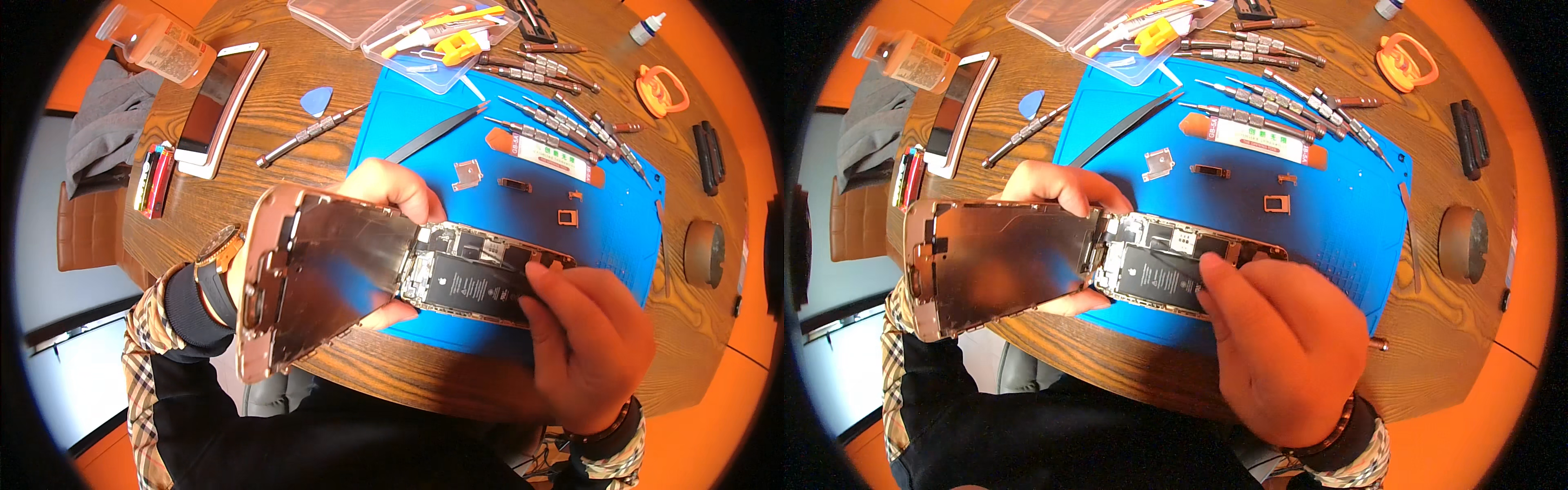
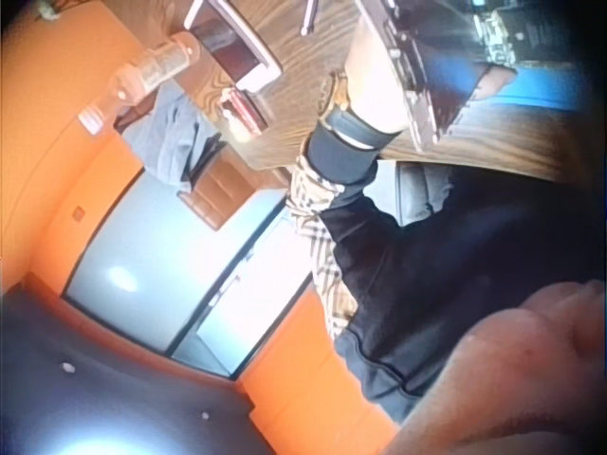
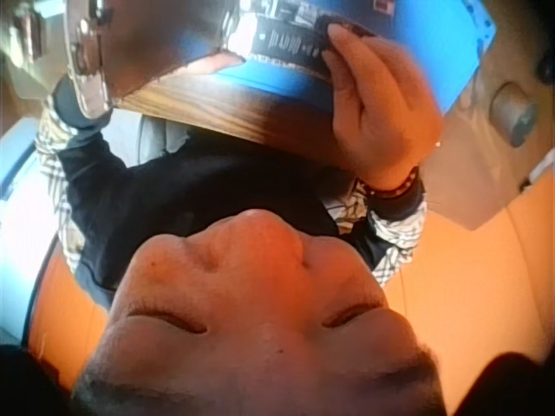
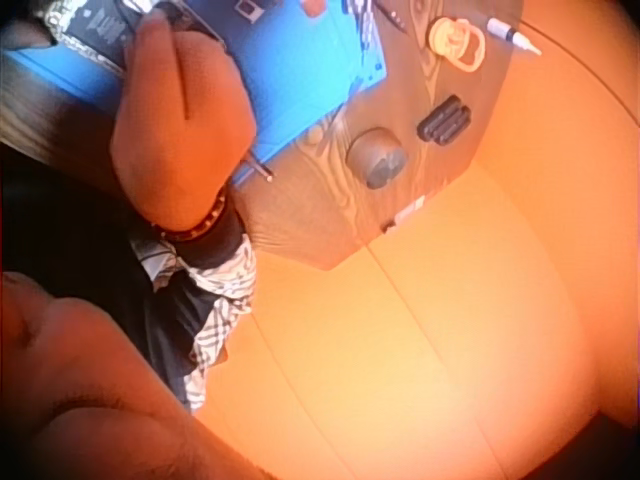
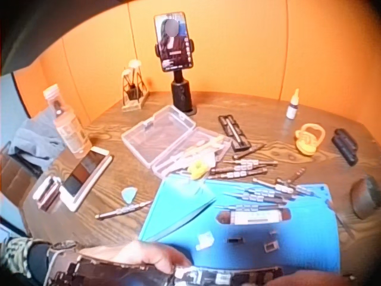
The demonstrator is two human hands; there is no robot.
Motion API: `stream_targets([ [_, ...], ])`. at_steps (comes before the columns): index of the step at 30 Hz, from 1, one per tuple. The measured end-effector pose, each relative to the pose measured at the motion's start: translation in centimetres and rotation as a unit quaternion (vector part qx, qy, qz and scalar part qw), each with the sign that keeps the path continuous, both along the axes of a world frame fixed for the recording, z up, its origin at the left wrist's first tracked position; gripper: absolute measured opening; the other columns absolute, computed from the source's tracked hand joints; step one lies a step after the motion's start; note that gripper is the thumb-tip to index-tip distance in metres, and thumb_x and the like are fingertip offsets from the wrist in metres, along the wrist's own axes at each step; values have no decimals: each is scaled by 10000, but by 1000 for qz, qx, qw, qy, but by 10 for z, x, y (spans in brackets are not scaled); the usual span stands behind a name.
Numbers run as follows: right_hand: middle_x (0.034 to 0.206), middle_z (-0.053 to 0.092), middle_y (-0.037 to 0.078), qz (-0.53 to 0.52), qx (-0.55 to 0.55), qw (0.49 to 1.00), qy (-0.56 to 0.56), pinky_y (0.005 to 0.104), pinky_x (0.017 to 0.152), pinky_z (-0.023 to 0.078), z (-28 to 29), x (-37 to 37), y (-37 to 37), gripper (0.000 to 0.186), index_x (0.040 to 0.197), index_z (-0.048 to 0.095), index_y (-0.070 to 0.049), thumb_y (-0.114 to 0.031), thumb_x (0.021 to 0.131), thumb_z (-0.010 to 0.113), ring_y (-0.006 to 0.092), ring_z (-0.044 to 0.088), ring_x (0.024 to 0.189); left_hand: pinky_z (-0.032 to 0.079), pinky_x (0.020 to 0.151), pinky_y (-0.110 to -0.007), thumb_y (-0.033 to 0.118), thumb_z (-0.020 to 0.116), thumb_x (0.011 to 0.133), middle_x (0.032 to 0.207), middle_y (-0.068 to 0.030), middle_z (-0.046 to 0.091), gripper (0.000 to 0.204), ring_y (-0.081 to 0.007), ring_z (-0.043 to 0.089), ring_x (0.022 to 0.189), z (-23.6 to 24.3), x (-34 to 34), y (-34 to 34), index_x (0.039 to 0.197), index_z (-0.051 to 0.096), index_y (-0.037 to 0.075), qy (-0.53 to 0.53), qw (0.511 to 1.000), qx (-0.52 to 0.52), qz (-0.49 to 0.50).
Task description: The person disassembles a smartphone on a blue mat, using a screwdriver and tweezers to remove screws and separate the screen assembly from the chassis. The person carefully lifts the screen and detaches internal components while keeping tools and parts organized on the work surface.
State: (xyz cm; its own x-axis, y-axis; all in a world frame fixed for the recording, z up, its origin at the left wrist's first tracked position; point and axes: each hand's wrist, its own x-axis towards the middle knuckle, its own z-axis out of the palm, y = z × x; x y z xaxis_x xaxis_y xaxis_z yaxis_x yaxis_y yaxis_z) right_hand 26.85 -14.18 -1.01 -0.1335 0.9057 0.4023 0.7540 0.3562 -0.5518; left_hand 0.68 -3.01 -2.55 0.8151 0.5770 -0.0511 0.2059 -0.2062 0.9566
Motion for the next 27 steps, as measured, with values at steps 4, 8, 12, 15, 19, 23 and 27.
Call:
stream_targets([
  [4, 890, 660, 100, 83, 29, 993, -75, 351, 537, 487, -9, 5, -2, 434, 1142, 767, 40, -23, 714, 743, 228, 625, 650, 545, 986, -385, 14, 991, 694, 1352, -245, 599, 758, -250, 645, 1204, 0, 3, -7, 1203, 436, 101, -17, 1000, -6, 26],
  [8, 899, 645, 103, 94, 47, 991, -86, 341, 515, 467, -11, 10, -4, 480, 1160, 761, 58, -32, 690, 723, 214, 607, 639, 563, 966, -387, 12, 1000, 677, 1330, -259, 609, 736, -256, 671, 1163, 1, 5, -11, 1172, 460, 86, -13, 999, 4, 41],
  [12, 890, 666, 107, 47, 30, 996, -65, 346, 561, 490, -3, 12, -5, 393, 1120, 767, 32, 15, 727, 776, 234, 626, 666, 564, 970, -388, 17, 1011, 661, 1322, -261, 613, 749, -264, 678, 1158, 2, 6, -12, 1166, 461, 82, -25, 999, 27, 40],
  [15, 886, 698, 125, 11, -31, 999, -21, 337, 633, 521, 8, 20, -3, 299, 1084, 766, 4, 65, 796, 818, 268, 659, 724, 558, 981, -389, 15, 1015, 651, 1328, -262, 609, 787, -271, 672, 1171, -1, 7, -9, 1185, 441, 85, -19, 997, 65, 27],
  [19, 905, 708, 116, 12, -105, 992, 72, 289, 666, 514, 14, 49, 10, 289, 1079, 767, 7, 104, 808, 790, 199, 681, 783, 529, 1010, -379, 11, 998, 668, 1353, -226, 593, 811, -249, 625, 1224, -6, 15, -10, 1233, 423, 98, -59, 996, 55, 43],
  [23, 915, 700, 103, 26, -111, 989, 95, 266, 691, 509, 6, 55, 15, 276, 1083, 762, 26, 107, 821, 779, 175, 668, 785, 506, 1023, -369, 24, 985, 692, 1355, -183, 583, 784, -220, 598, 1219, -7, 20, -12, 1246, 436, 98, -66, 995, 49, 51],
  [27, 907, 699, 104, 26, -123, 986, 113, 263, 695, 504, 3, 55, 17, 241, 1081, 757, 39, 86, 845, 774, 173, 665, 781, 511, 1046, -389, 57, 1014, 676, 1394, -236, 576, 837, -255, 612, 1257, 0, 17, -10, 1236, 394, 115, -8, 997, 68, 36],
])
